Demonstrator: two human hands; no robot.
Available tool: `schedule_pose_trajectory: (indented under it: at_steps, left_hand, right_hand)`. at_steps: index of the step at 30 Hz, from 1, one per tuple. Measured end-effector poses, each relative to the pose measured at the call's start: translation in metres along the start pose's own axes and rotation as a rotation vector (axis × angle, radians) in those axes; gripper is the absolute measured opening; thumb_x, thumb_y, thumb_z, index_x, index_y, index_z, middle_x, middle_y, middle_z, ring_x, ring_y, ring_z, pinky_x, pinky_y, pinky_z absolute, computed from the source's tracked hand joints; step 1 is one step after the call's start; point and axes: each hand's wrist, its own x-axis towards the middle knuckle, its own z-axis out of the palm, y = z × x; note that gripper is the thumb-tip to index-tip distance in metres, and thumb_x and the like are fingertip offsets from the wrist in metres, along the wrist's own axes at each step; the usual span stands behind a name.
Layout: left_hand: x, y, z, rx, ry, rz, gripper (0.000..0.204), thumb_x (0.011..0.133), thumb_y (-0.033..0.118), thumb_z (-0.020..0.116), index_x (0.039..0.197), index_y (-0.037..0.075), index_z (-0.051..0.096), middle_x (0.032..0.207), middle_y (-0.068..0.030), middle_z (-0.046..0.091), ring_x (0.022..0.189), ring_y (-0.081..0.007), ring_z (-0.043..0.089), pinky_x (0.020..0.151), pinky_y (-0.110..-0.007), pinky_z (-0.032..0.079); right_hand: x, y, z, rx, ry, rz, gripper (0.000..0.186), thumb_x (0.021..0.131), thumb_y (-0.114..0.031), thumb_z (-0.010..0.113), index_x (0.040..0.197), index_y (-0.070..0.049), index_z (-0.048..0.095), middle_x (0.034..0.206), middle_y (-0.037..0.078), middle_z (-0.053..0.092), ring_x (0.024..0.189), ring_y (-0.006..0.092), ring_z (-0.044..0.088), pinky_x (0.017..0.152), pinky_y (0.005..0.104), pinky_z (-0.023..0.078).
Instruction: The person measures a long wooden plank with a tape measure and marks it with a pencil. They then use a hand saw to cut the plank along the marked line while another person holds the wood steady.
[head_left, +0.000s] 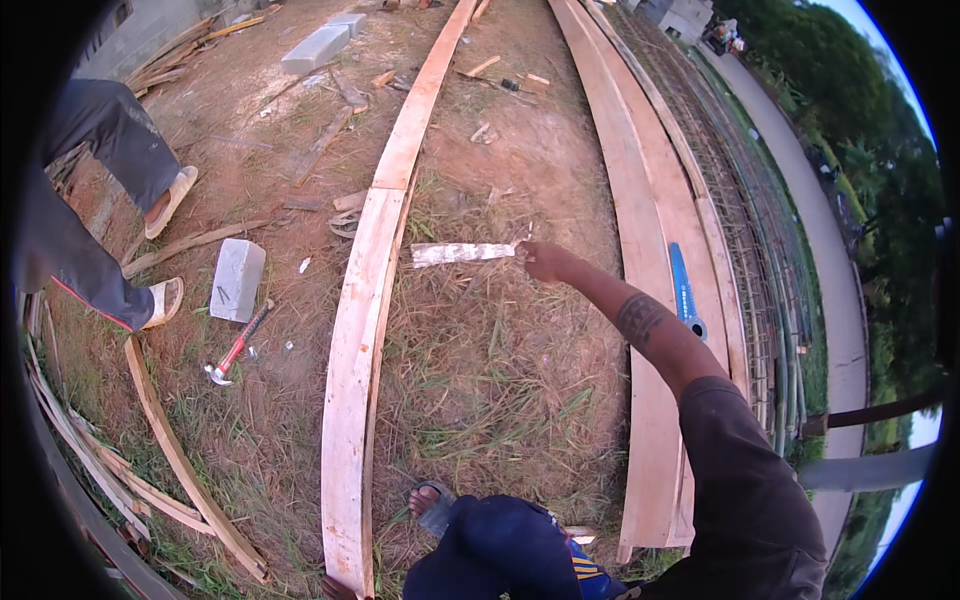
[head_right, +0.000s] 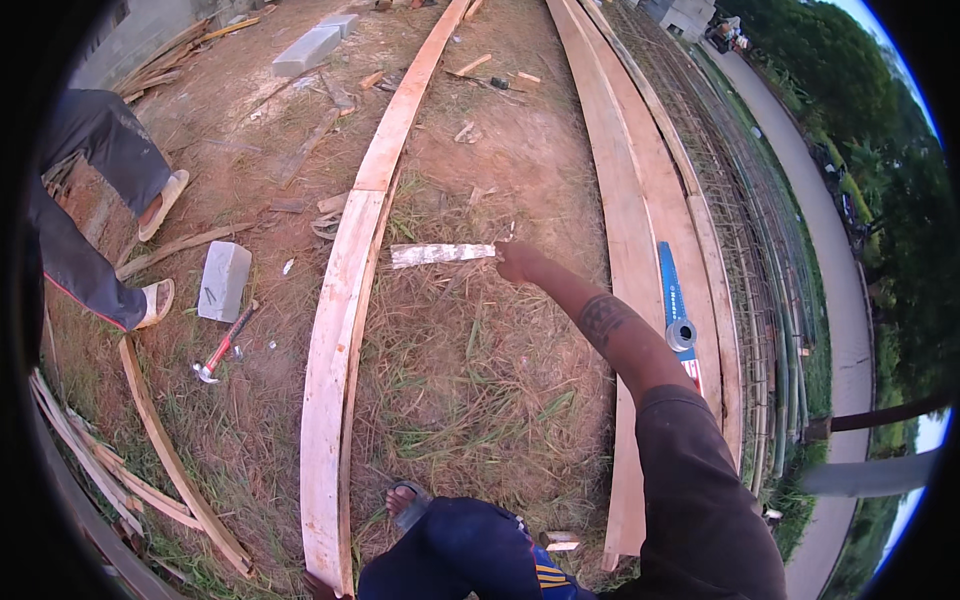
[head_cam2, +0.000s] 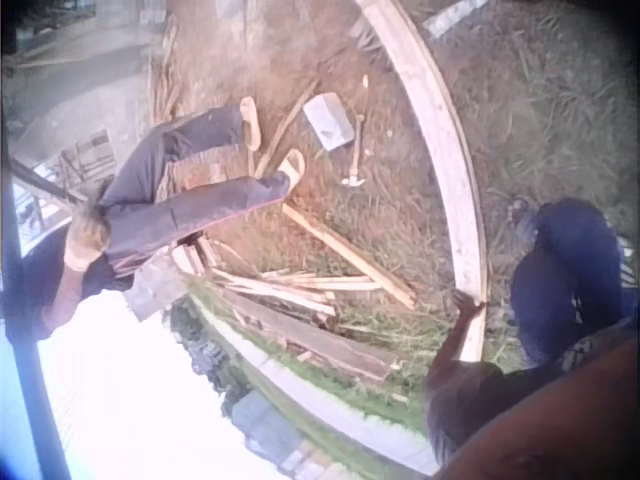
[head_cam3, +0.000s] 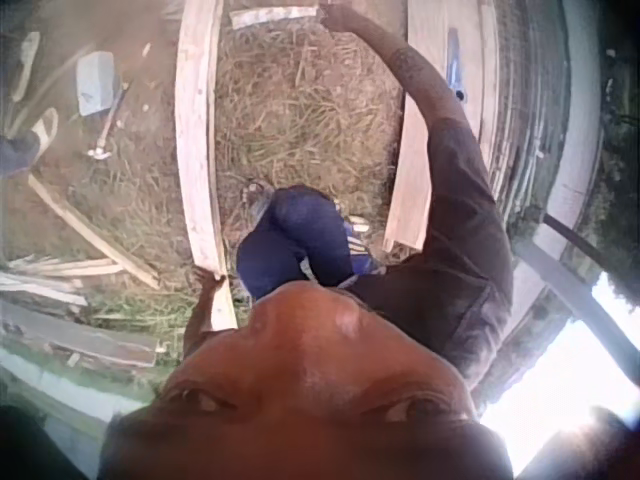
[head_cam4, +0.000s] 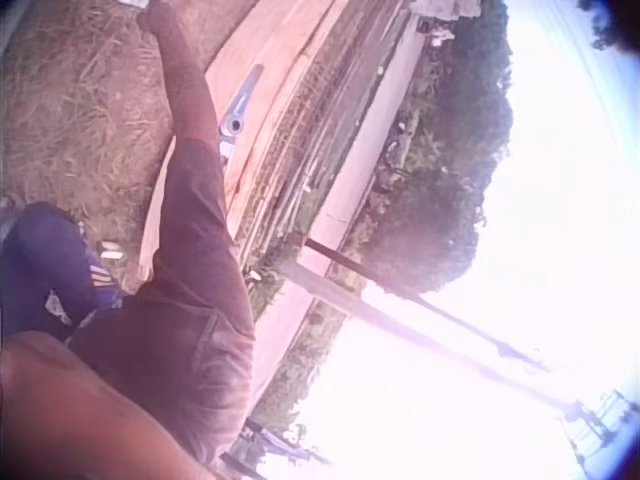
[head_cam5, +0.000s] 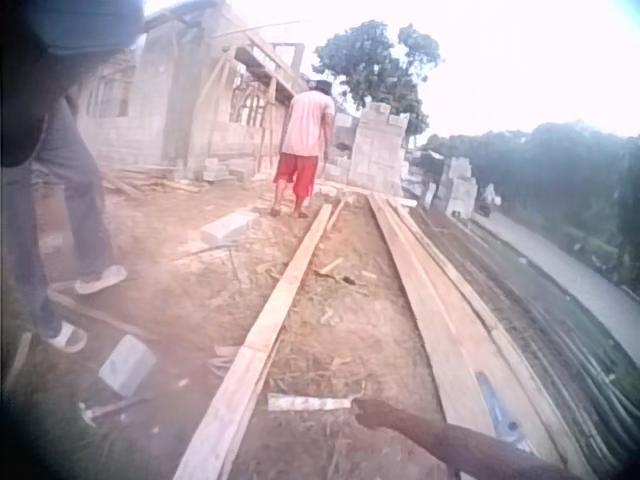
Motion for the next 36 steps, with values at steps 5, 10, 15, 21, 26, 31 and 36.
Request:
schedule_pose_trajectory:
  at_steps: [5, 10, 15, 21, 26, 31, 36]
  left_hand:
    - [0.042, 0.022, -0.110, 0.047, -0.300, -0.439, 0.140, 0.070, 0.076, 0.079, 0.162, -0.005, 0.012, 0.161, -0.0422, 0.018, 0.147, -0.0647, 0.015, 0.108, -0.080, 0.025]
    - [0.133, 0.004, -0.289, -0.992, -0.486, -0.488, 0.140, 0.070, 0.074, 0.080, 0.162, -0.005, 0.010, 0.162, -0.0417, 0.016, 0.148, -0.0639, 0.015, 0.110, -0.079, 0.024]
    - [0.307, -0.058, -0.508, -1.320, -0.437, -0.485, 0.140, 0.070, 0.071, 0.081, 0.162, -0.005, 0.008, 0.162, -0.0413, 0.015, 0.148, -0.0632, 0.014, 0.111, -0.077, 0.023]
    - [0.534, -0.131, -0.696, -1.321, -0.414, -0.305, 0.140, 0.069, 0.068, 0.083, 0.162, -0.004, 0.005, 0.163, -0.0407, 0.013, 0.149, -0.0623, 0.013, 0.113, -0.075, 0.022]
    - [0.689, -0.160, -0.811, -1.339, -0.449, -0.252, 0.141, 0.069, 0.065, 0.084, 0.162, -0.004, 0.003, 0.163, -0.0403, 0.011, 0.150, -0.0616, 0.012, 0.114, -0.073, 0.022]
    - [0.813, -0.179, -0.906, -1.312, -0.497, -0.143, 0.141, 0.069, 0.062, 0.085, 0.162, -0.004, 0.001, 0.163, -0.0398, 0.010, 0.150, -0.0608, 0.012, 0.115, -0.072, 0.021]
    - [0.910, -0.197, -0.960, -1.339, -0.546, -0.071, 0.142, 0.069, 0.059, 0.086, 0.161, -0.004, -0.001, 0.164, -0.0394, 0.008, 0.151, -0.0601, 0.011, 0.117, -0.070, 0.020]
  right_hand:
    - [-0.084, 0.014, -0.054, -0.248, -0.271, 0.101, 0.045, 0.099, -0.036, 0.053, 0.136, -0.013, 0.062, 0.114, 0.024, 0.072, 0.110, 0.0443, 0.068, 0.095, 0.0539, 0.055]
    - [-0.265, 0.012, -0.093, -0.102, -1.005, -0.203, 0.046, 0.107, -0.045, 0.044, 0.126, -0.014, 0.073, 0.120, 0.017, 0.072, 0.106, 0.0409, 0.068, 0.093, 0.0497, 0.053]
    - [-0.413, 0.053, -0.090, 0.588, -0.700, 0.071, 0.075, 0.093, -0.005, 0.053, 0.163, -0.023, 0.034, 0.145, 0.014, 0.063, 0.119, 0.0268, 0.070, 0.101, 0.0383, 0.054]
    - [-0.411, 0.101, -0.171, 0.426, -0.986, 0.385, 0.054, 0.099, -0.040, 0.060, 0.147, -0.015, 0.055, 0.133, 0.019, 0.068, 0.125, 0.0327, 0.064, 0.102, 0.0414, 0.053]
    - [-0.249, 0.245, -0.161, 0.194, -1.238, 0.271, 0.057, 0.102, -0.054, 0.050, 0.136, -0.011, 0.065, 0.126, 0.023, 0.070, 0.126, 0.0381, 0.063, 0.102, 0.0435, 0.053]
    - [0.072, 0.303, -0.411, 1.087, 0.087, 0.451, 0.071, 0.087, 0.013, 0.039, 0.155, -0.009, 0.047, 0.154, 0.013, 0.055, 0.133, 0.0335, 0.060, 0.097, 0.0417, 0.056]
    - [0.321, 0.322, -0.578, 1.135, 0.172, 0.262, 0.069, 0.089, 0.001, 0.056, 0.156, -0.012, 0.046, 0.142, 0.012, 0.063, 0.115, 0.0223, 0.065, 0.099, 0.0352, 0.052]
